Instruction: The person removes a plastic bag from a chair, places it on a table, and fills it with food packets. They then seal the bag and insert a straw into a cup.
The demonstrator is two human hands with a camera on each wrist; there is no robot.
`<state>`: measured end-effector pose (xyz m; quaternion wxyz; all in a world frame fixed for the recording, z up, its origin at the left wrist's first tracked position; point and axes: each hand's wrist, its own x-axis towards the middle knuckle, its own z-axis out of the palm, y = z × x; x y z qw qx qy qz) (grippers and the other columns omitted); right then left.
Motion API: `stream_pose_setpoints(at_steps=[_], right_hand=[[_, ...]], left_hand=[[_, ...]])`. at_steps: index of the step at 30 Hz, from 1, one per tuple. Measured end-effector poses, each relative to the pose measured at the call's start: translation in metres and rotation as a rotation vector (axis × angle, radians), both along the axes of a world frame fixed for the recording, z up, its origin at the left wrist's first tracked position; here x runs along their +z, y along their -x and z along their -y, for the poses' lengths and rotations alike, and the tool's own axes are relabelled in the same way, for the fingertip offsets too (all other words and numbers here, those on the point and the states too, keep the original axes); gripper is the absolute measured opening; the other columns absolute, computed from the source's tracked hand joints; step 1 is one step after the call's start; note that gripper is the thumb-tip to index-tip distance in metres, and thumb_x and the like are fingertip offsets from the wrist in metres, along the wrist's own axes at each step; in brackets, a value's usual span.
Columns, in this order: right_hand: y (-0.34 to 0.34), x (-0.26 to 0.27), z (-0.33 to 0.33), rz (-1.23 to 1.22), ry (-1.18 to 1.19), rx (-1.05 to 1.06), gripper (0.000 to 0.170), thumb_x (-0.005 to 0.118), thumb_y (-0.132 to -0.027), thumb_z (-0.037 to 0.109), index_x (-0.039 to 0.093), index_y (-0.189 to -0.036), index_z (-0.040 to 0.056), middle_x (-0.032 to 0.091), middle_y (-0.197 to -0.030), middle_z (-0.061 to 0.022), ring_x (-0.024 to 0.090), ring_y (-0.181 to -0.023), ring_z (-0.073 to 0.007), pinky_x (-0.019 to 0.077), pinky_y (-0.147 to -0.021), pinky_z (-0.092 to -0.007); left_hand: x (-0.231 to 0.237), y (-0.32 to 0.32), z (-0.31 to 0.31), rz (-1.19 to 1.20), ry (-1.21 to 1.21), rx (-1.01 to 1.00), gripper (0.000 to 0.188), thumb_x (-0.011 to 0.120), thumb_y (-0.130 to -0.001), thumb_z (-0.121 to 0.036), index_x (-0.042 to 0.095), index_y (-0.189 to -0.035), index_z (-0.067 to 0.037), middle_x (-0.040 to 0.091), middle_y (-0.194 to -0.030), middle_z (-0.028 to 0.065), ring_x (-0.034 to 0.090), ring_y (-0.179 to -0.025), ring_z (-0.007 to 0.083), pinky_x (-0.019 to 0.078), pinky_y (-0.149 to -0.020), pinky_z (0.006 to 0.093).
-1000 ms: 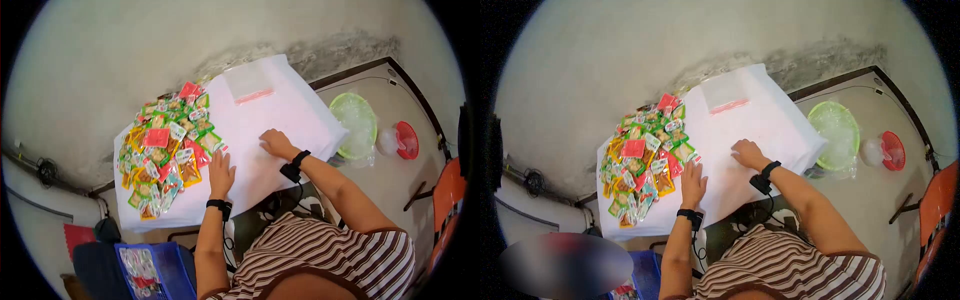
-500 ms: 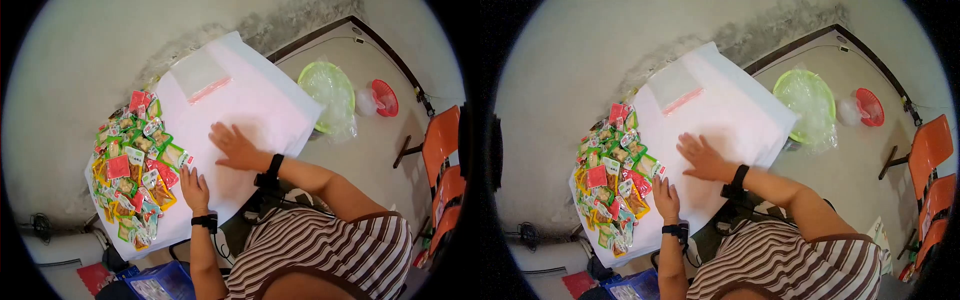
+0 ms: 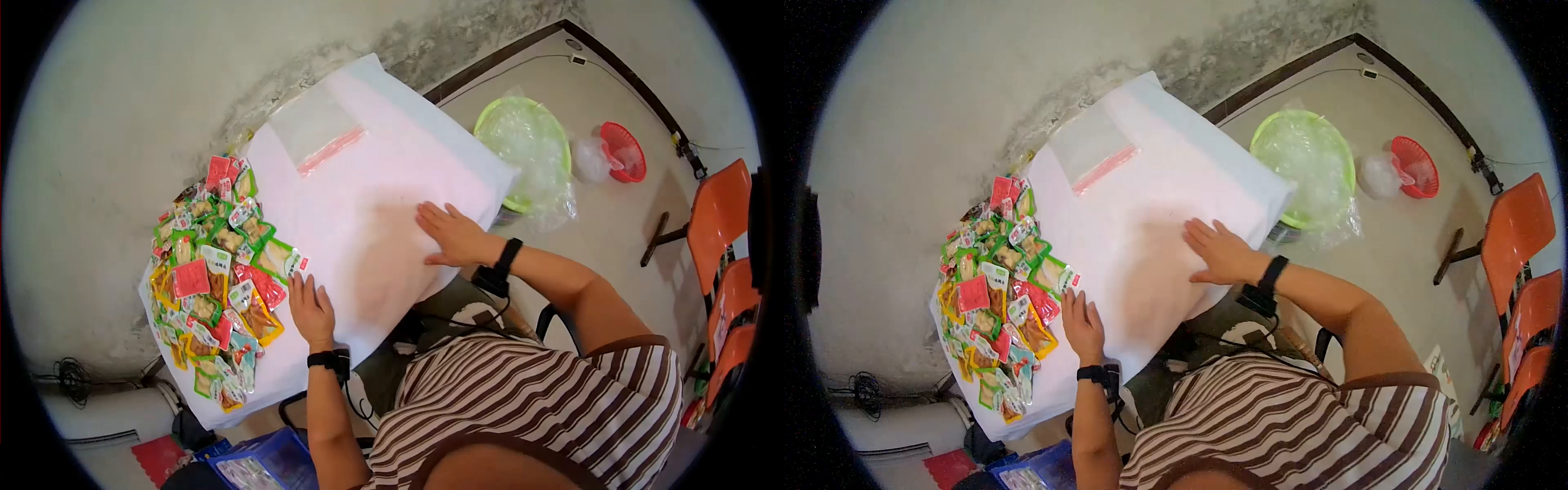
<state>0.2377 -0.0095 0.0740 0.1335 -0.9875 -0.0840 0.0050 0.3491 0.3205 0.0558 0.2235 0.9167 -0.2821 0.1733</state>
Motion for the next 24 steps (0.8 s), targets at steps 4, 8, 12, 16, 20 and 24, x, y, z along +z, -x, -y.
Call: stream_pose_setpoints(at_steps=[4,8,12,16,20,24], right_hand=[[0.064,0.048,0.026,-0.527,0.230,-0.286,0.055,0.059,-0.076,0.052,0.059,-0.110,0.0082,0.065,-0.074,-0.0143,0.063,-0.078,-0.0323,0.0460,-0.074,-0.0465],[0.083,0.031,0.047,-0.142,0.206,-0.310,0.027,0.058,-0.079,0.036,0.064,-0.077,0.0099,0.062,-0.069,-0.0089,0.061,-0.068,-0.0276,0.0461,-0.058,-0.0395],[-0.016,0.028,-0.009,0.439,-0.037,-0.180,0.012,0.062,-0.073,0.017,0.058,-0.080,0.0081,0.054,-0.085,-0.0087,0.052,-0.091,-0.0279,0.0457,-0.068,-0.0383],[-0.087,-0.020,-0.006,0.356,-0.254,-0.427,0.013,0.065,-0.071,0.015,0.059,-0.078,0.0064,0.055,-0.087,-0.0100,0.052,-0.092,-0.0285,0.0456,-0.071,-0.0395],[-0.093,-0.021,0.003,0.253,-0.399,-0.431,0.011,0.065,-0.073,0.017,0.060,-0.070,0.0074,0.058,-0.083,-0.0105,0.056,-0.085,-0.0281,0.0463,-0.071,-0.0398],[-0.072,-0.019,0.013,0.302,-0.574,-0.343,0.012,0.062,-0.076,0.017,0.059,-0.073,0.0056,0.057,-0.080,-0.0096,0.056,-0.078,-0.0276,0.0459,-0.068,-0.0366]], left_hand=[[0.002,0.002,0.001,0.015,0.010,0.006,0.030,0.055,-0.084,-0.016,0.058,-0.110,-0.001,0.048,-0.127,0.0212,0.041,-0.121,0.0404,0.0331,-0.101,0.0449],[-0.003,-0.001,0.000,0.004,0.026,0.018,0.029,0.054,-0.083,-0.014,0.059,-0.108,0.000,0.049,-0.126,0.0213,0.042,-0.120,0.0401,0.0333,-0.101,0.0444],[-0.003,0.001,0.001,0.010,0.037,0.034,0.029,0.054,-0.082,-0.013,0.060,-0.107,0.001,0.049,-0.126,0.0211,0.042,-0.120,0.0398,0.0334,-0.101,0.0441],[-0.002,0.004,0.001,-0.004,0.065,0.057,0.028,0.054,-0.081,-0.012,0.060,-0.106,0.001,0.050,-0.126,0.0203,0.043,-0.120,0.0391,0.0335,-0.102,0.0438],[-0.003,-0.001,0.000,0.013,0.055,0.061,0.028,0.054,-0.081,-0.012,0.061,-0.106,-0.001,0.051,-0.125,0.0195,0.044,-0.119,0.0377,0.0344,-0.101,0.0433],[-0.003,0.001,0.000,0.023,0.059,0.066,0.026,0.053,-0.082,-0.011,0.060,-0.105,-0.001,0.052,-0.123,0.0194,0.044,-0.118,0.0371,0.0347,-0.101,0.0419]])
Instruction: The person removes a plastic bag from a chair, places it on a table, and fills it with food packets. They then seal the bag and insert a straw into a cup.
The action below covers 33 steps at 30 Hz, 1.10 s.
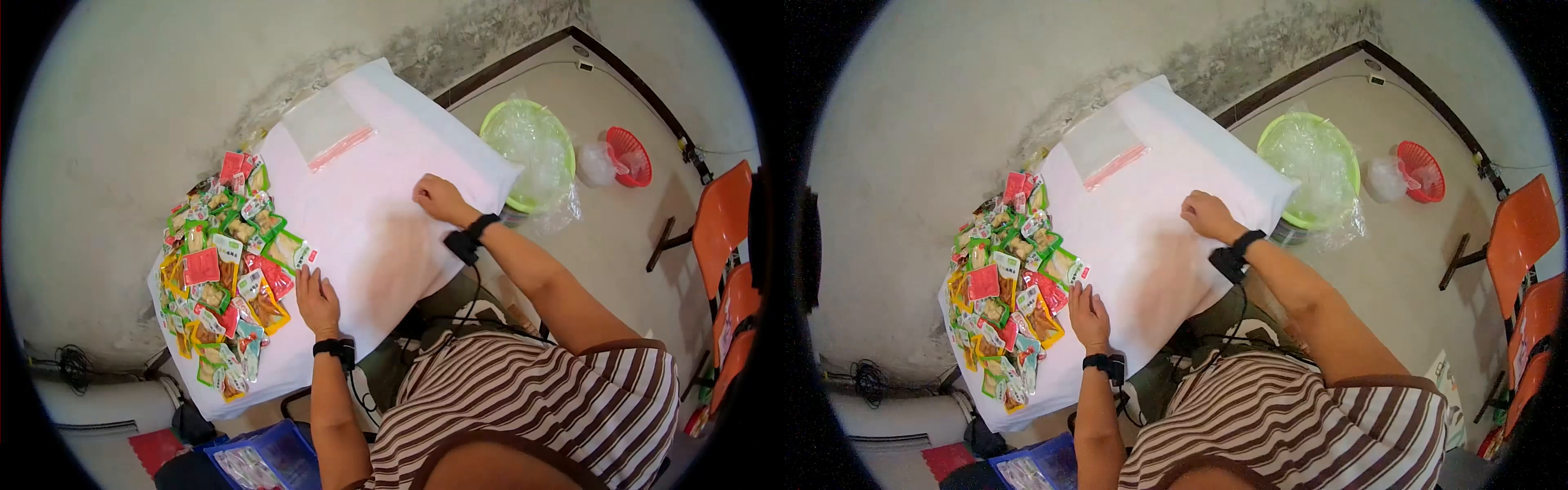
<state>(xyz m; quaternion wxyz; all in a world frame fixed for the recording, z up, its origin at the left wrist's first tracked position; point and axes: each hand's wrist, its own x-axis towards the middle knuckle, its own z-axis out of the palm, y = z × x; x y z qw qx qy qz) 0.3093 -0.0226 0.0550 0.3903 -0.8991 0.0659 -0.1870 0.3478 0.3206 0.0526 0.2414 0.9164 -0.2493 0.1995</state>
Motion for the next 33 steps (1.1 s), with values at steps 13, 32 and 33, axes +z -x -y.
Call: stream_pose_setpoints(at_steps=[13,32,33], right_hand=[[0.186,0.011,0.087,-0.380,0.354,-0.177,0.019,0.063,-0.076,0.016,0.065,-0.092,0.0067,0.060,-0.090,-0.0132,0.057,-0.088,-0.0310,0.0472,-0.077,-0.0391],[0.138,0.019,0.114,-0.737,0.628,-0.166,0.021,0.058,-0.075,0.024,0.062,-0.079,0.0040,0.060,-0.087,-0.0173,0.057,-0.080,-0.0354,0.0472,-0.071,-0.0427],[0.159,0.018,0.135,-0.926,0.744,-0.352,0.020,0.058,-0.074,0.021,0.064,-0.082,0.0037,0.061,-0.094,-0.0189,0.058,-0.086,-0.0352,0.0477,-0.075,-0.0419]], left_hand=[[0.003,0.000,0.001,0.077,0.000,-0.038,0.024,0.056,-0.080,-0.011,0.059,-0.101,0.000,0.048,-0.125,0.0217,0.042,-0.117,0.0418,0.0345,-0.099,0.0472],[0.000,-0.001,-0.002,0.036,0.072,0.033,0.023,0.058,-0.077,-0.011,0.061,-0.098,-0.002,0.049,-0.123,0.0222,0.044,-0.116,0.0389,0.0367,-0.098,0.0443],[-0.005,-0.003,-0.002,0.043,0.102,0.016,0.023,0.058,-0.078,-0.011,0.061,-0.099,-0.001,0.048,-0.124,0.0221,0.044,-0.117,0.0390,0.0366,-0.098,0.0452]])
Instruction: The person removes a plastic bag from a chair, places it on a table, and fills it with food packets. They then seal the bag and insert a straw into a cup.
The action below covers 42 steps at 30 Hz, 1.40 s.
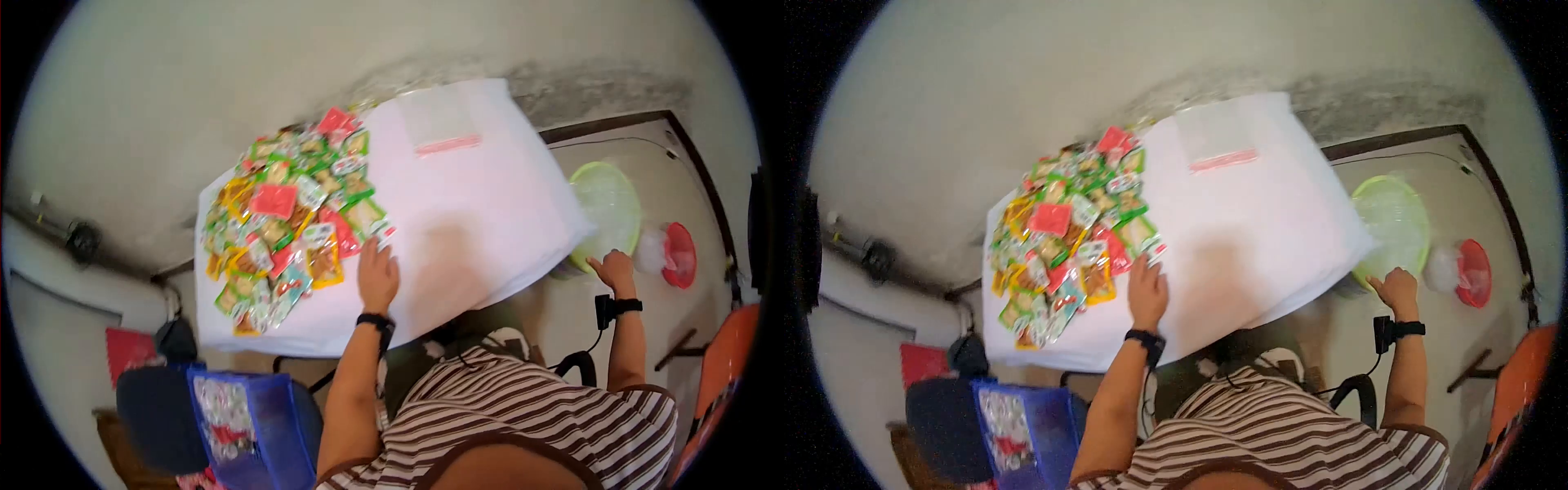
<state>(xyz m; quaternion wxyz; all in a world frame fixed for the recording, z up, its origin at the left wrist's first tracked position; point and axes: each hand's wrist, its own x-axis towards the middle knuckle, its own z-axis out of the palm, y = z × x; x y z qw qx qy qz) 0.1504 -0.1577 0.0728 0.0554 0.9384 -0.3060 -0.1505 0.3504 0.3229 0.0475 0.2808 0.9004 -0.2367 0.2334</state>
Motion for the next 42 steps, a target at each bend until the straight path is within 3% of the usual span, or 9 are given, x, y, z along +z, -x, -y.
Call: stream_pose_setpoints(at_steps=[1,4,6,11,14,17,23,36,42], right_hand=[[0.009,0.004,0.007,0.004,0.024,-0.046,0.020,0.058,-0.074,0.021,0.064,-0.082,0.0037,0.061,-0.094,-0.0189,0.058,-0.086,-0.0352,0.0477,-0.075,-0.0419],[-0.009,0.006,0.003,0.733,-0.040,0.317,0.034,0.056,-0.069,0.002,0.065,-0.101,0.0051,0.044,-0.126,-0.0251,0.041,-0.119,-0.0389,0.0364,-0.097,-0.0448],[-0.067,0.031,-0.042,0.775,-0.167,0.429,0.049,0.062,-0.070,0.007,0.056,-0.119,0.0097,0.045,-0.126,-0.0246,0.041,-0.119,-0.0400,0.0334,-0.099,-0.0460],[-0.243,0.058,-0.120,0.740,-0.363,0.671,0.031,0.064,-0.076,0.021,0.060,-0.104,0.0077,0.058,-0.107,-0.0113,0.051,-0.103,-0.0278,0.0396,-0.086,-0.0436],[-0.330,0.039,-0.139,0.935,-0.249,0.812,0.026,0.060,-0.078,0.021,0.062,-0.099,0.0064,0.060,-0.093,-0.0108,0.054,-0.092,-0.0269,0.0409,-0.078,-0.0410],[-0.373,0.011,-0.140,0.807,-0.093,0.794,0.019,0.056,-0.079,0.019,0.064,-0.092,0.0072,0.059,-0.085,-0.0100,0.056,-0.087,-0.0265,0.0428,-0.075,-0.0389],[-0.380,0.005,-0.139,0.851,-0.392,0.656,0.012,0.053,-0.077,0.014,0.064,-0.076,0.0078,0.058,-0.080,-0.0081,0.056,-0.082,-0.0272,0.0458,-0.070,-0.0403],[-0.371,0.001,-0.132,0.836,-0.320,0.613,0.010,0.055,-0.079,0.012,0.064,-0.080,0.0084,0.059,-0.085,-0.0080,0.055,-0.088,-0.0270,0.0448,-0.072,-0.0401],[-0.356,0.026,-0.151,1.321,-0.337,0.672,0.006,0.058,-0.075,0.010,0.063,-0.077,0.0070,0.059,-0.081,-0.0088,0.055,-0.082,-0.0282,0.0425,-0.068,-0.0406]], left_hand=[[-0.002,-0.001,0.000,0.004,-0.014,-0.008,0.024,0.058,-0.078,-0.011,0.061,-0.100,-0.002,0.048,-0.125,0.0217,0.043,-0.118,0.0385,0.0357,-0.098,0.0454],[0.011,0.005,0.001,-0.021,-0.076,-0.014,0.025,0.058,-0.079,-0.013,0.060,-0.103,-0.003,0.046,-0.128,0.0204,0.040,-0.121,0.0368,0.0318,-0.100,0.0462],[0.012,0.004,0.001,-0.011,-0.099,-0.022,0.027,0.059,-0.080,-0.014,0.059,-0.104,-0.004,0.045,-0.129,0.0201,0.039,-0.122,0.0363,0.0294,-0.101,0.0466],[0.014,0.004,-0.001,-0.075,-0.123,-0.003,0.027,0.059,-0.080,-0.014,0.059,-0.105,-0.005,0.045,-0.130,0.0198,0.040,-0.121,0.0374,0.0309,-0.100,0.0469],[0.013,0.003,-0.001,-0.084,-0.123,-0.010,0.027,0.059,-0.079,-0.013,0.059,-0.105,-0.006,0.045,-0.130,0.0203,0.041,-0.120,0.0385,0.0335,-0.098,0.0467],[0.017,0.005,0.000,-0.113,-0.090,-0.003,0.025,0.059,-0.078,-0.011,0.059,-0.103,-0.006,0.047,-0.127,0.0195,0.043,-0.118,0.0389,0.0357,-0.096,0.0466],[0.015,0.003,0.000,-0.087,-0.086,-0.006,0.025,0.060,-0.077,-0.011,0.060,-0.102,-0.006,0.047,-0.127,0.0194,0.045,-0.117,0.0382,0.0374,-0.095,0.0448],[0.013,0.003,0.002,-0.063,-0.022,-0.002,0.022,0.059,-0.077,-0.009,0.061,-0.098,-0.003,0.051,-0.123,0.0204,0.047,-0.114,0.0382,0.0374,-0.097,0.0447],[0.014,0.004,0.002,-0.069,-0.023,0.012,0.019,0.059,-0.078,-0.009,0.061,-0.096,-0.002,0.051,-0.123,0.0204,0.047,-0.115,0.0376,0.0371,-0.098,0.0437]])
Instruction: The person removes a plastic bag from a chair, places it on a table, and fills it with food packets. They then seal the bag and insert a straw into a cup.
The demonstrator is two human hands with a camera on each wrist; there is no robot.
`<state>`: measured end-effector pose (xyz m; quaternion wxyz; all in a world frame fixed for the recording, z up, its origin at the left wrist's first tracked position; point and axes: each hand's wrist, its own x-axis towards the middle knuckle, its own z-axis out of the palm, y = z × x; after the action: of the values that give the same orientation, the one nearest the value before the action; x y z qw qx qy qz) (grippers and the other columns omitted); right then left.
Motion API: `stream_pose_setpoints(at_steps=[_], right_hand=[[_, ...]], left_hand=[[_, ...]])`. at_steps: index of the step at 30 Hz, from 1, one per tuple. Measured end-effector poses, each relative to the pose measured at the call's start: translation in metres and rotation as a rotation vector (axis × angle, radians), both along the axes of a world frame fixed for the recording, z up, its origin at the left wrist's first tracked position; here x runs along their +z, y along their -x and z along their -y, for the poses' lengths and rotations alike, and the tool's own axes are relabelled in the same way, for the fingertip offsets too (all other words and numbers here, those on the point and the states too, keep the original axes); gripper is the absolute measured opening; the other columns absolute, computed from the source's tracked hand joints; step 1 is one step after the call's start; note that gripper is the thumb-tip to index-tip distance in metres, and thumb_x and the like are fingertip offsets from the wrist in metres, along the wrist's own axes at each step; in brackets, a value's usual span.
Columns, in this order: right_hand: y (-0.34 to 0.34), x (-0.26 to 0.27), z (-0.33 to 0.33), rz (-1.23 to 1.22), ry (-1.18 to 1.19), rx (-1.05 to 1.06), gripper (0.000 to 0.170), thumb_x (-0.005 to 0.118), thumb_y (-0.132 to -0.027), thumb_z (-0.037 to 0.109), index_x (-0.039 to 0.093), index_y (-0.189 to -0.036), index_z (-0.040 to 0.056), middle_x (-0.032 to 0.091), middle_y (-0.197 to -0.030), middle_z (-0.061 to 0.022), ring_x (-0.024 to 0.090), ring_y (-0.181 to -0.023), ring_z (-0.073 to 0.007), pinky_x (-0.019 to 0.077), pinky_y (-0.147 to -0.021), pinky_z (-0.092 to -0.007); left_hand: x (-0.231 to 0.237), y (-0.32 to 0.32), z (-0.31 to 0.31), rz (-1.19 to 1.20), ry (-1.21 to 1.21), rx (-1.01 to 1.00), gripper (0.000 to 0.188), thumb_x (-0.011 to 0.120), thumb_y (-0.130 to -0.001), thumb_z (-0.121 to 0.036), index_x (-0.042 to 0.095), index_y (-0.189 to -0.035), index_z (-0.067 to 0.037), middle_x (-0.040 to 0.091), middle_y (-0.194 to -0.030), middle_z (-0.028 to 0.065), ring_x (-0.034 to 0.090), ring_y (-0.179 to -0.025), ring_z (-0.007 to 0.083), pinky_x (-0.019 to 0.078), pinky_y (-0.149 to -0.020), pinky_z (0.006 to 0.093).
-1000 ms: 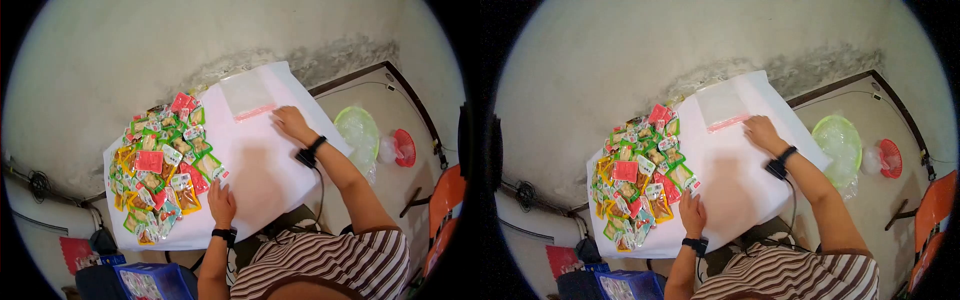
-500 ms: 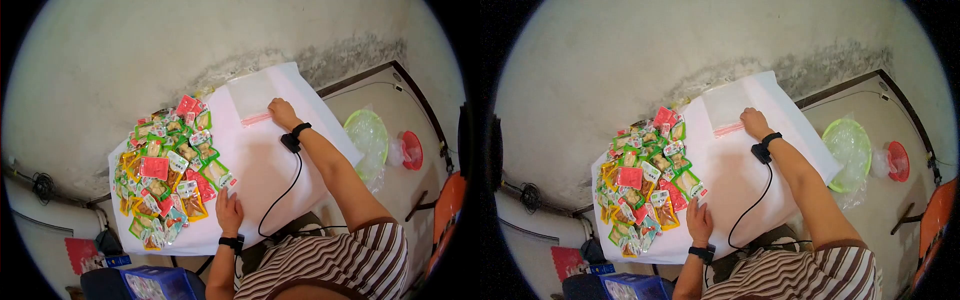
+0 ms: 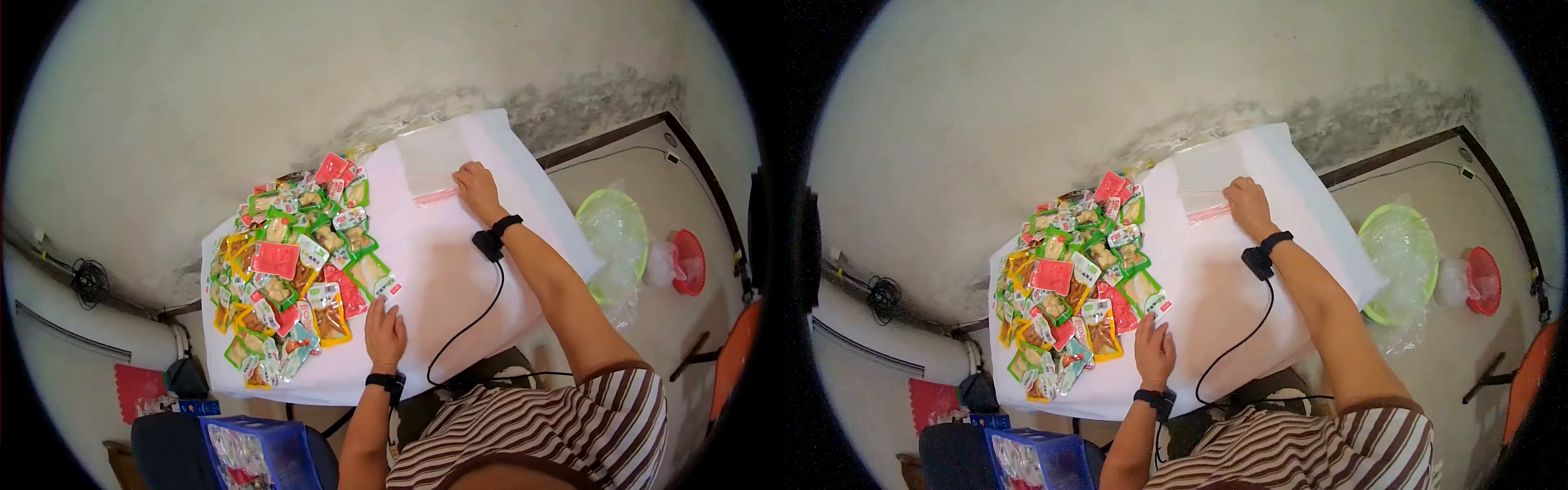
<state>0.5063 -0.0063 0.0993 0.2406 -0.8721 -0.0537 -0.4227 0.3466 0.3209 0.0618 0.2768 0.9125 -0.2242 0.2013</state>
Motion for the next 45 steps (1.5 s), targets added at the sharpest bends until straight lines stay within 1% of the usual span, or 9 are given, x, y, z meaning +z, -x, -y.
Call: stream_pose_setpoints(at_steps=[4,10,15,22,28,30,33,39,45], right_hand=[[0.024,-0.009,-0.017,-0.498,0.529,0.259,0.015,0.054,-0.080,0.018,0.063,-0.072,0.0079,0.058,-0.081,-0.0117,0.054,-0.085,-0.0288,0.0433,-0.067,-0.0403],[-0.016,0.028,-0.065,-0.363,-0.105,0.364,0.033,0.057,-0.084,0.028,0.061,-0.112,0.0102,0.059,-0.097,-0.0163,0.055,-0.097,-0.0316,0.0445,-0.083,-0.0427],[-0.126,0.061,-0.119,-0.850,-1.172,0.381,0.047,0.057,-0.083,0.028,0.049,-0.127,0.0113,0.049,-0.129,-0.0160,0.047,-0.117,-0.0265,0.0376,-0.096,-0.0372],[-0.295,-0.069,-0.144,-0.909,-1.217,0.576,0.056,0.056,-0.083,0.035,0.041,-0.133,0.0134,0.044,-0.132,-0.0088,0.039,-0.118,-0.0270,0.0301,-0.090,-0.0551],[-0.236,0.007,-0.147,-0.664,-1.328,0.657,0.042,0.050,-0.089,0.025,0.047,-0.128,0.0086,0.045,-0.132,-0.0085,0.039,-0.121,-0.0233,0.0313,-0.093,-0.0473],[-0.222,0.027,-0.140,-0.328,-1.361,0.982,0.040,0.049,-0.091,0.024,0.048,-0.126,0.0045,0.043,-0.135,-0.0073,0.039,-0.124,-0.0249,0.0311,-0.096,-0.0442],[-0.170,0.072,-0.114,-0.302,-1.415,1.097,0.038,0.050,-0.092,0.018,0.047,-0.125,-0.0004,0.050,-0.126,-0.0083,0.045,-0.120,-0.0248,0.0437,-0.086,-0.0335],[-0.029,0.113,-0.074,-0.357,-1.652,1.307,0.033,0.053,-0.091,0.021,0.052,-0.118,0.0027,0.054,-0.116,-0.0073,0.056,-0.104,-0.0239,0.0467,-0.084,-0.0387],[0.108,0.095,-0.070,-0.523,-1.723,1.232,0.032,0.056,-0.089,0.018,0.053,-0.116,0.0018,0.059,-0.109,-0.0071,0.056,-0.102,-0.0225,0.0486,-0.082,-0.0374]], left_hand=[[0.001,0.004,0.001,-0.005,0.001,-0.010,0.021,0.059,-0.077,-0.007,0.062,-0.097,-0.002,0.051,-0.122,0.0213,0.047,-0.114,0.0373,0.0376,-0.097,0.0429],[0.004,0.001,0.002,-0.022,-0.038,-0.020,0.022,0.059,-0.077,-0.009,0.061,-0.097,-0.002,0.050,-0.123,0.0223,0.046,-0.114,0.0389,0.0366,-0.098,0.0438],[0.003,-0.002,-0.003,-0.086,-0.052,-0.042,0.024,0.061,-0.075,-0.010,0.062,-0.098,-0.003,0.048,-0.125,0.0203,0.047,-0.114,0.0385,0.0397,-0.095,0.0439],[0.010,-0.004,-0.004,-0.174,-0.010,-0.021,0.024,0.062,-0.073,-0.009,0.063,-0.097,-0.006,0.050,-0.123,0.0174,0.048,-0.114,0.0363,0.0415,-0.094,0.0433],[0.003,-0.004,-0.007,-0.142,-0.090,-0.017,0.025,0.061,-0.072,-0.007,0.064,-0.096,-0.005,0.050,-0.125,0.0158,0.048,-0.114,0.0356,0.0423,-0.092,0.0419],[0.007,-0.004,-0.005,-0.143,-0.067,-0.015,0.024,0.061,-0.072,-0.005,0.064,-0.096,-0.005,0.050,-0.125,0.0151,0.048,-0.114,0.0354,0.0421,-0.093,0.0414],[0.004,-0.005,-0.004,-0.134,-0.017,0.003,0.026,0.061,-0.073,-0.005,0.062,-0.099,-0.004,0.050,-0.124,0.0164,0.048,-0.114,0.0367,0.0413,-0.094,0.0421],[0.002,0.000,-0.007,0.040,0.073,-0.043,0.030,0.061,-0.077,-0.008,0.057,-0.106,-0.002,0.049,-0.122,0.0225,0.044,-0.116,0.0398,0.0346,-0.099,0.0461],[0.067,0.012,0.025,-0.019,0.442,0.060,0.100,0.079,-0.062,-0.015,0.017,-0.138,0.004,0.019,-0.142,0.0241,0.017,-0.132,0.0379,0.0160,-0.109,0.0440]])
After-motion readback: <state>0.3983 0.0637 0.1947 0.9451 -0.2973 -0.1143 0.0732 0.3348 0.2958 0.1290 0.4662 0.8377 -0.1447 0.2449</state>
